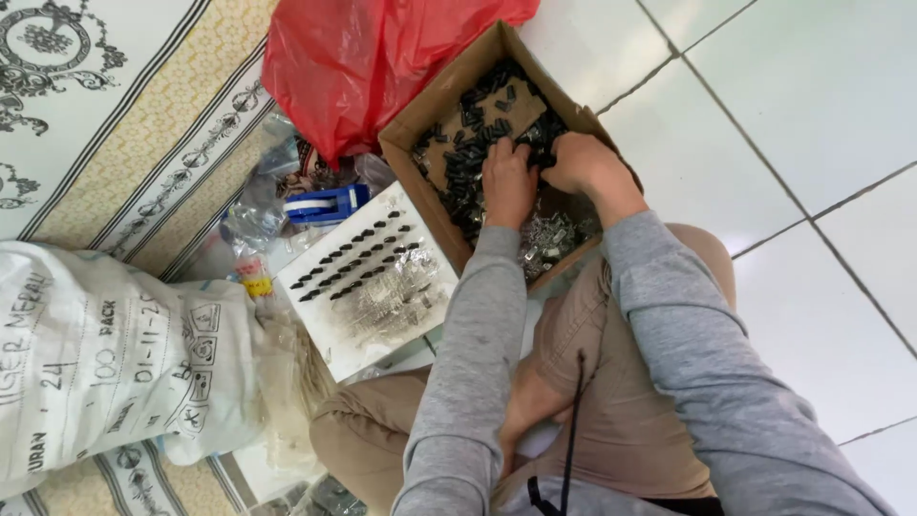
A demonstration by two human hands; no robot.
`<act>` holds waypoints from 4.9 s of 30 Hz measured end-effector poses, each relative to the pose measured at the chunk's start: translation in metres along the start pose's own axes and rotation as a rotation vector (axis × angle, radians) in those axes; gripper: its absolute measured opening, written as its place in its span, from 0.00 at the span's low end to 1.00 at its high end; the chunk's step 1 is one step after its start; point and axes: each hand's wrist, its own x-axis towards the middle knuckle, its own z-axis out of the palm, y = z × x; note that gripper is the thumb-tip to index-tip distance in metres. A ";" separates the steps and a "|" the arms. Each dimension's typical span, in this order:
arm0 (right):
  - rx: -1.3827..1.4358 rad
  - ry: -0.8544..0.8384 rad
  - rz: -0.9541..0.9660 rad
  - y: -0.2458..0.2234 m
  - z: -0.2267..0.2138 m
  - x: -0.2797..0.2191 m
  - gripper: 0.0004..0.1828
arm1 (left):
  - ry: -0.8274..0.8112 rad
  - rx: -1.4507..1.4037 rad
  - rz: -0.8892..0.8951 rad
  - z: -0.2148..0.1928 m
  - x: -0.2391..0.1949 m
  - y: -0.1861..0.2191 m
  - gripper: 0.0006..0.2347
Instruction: Sorting small black components from a cardboard box into a white grid tray while sitting on the floor.
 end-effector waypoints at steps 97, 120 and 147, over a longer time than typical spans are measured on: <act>0.576 0.173 -0.779 -0.087 0.187 -0.113 0.06 | 0.602 -1.716 -0.519 -0.143 -0.228 -0.039 0.09; 0.468 0.158 -0.805 -0.084 0.187 -0.094 0.09 | 0.590 -1.767 -0.437 -0.135 -0.216 -0.049 0.09; -0.677 0.374 -1.163 -0.246 0.289 -0.034 0.08 | 0.228 -0.901 -0.928 -0.267 -0.275 -0.130 0.28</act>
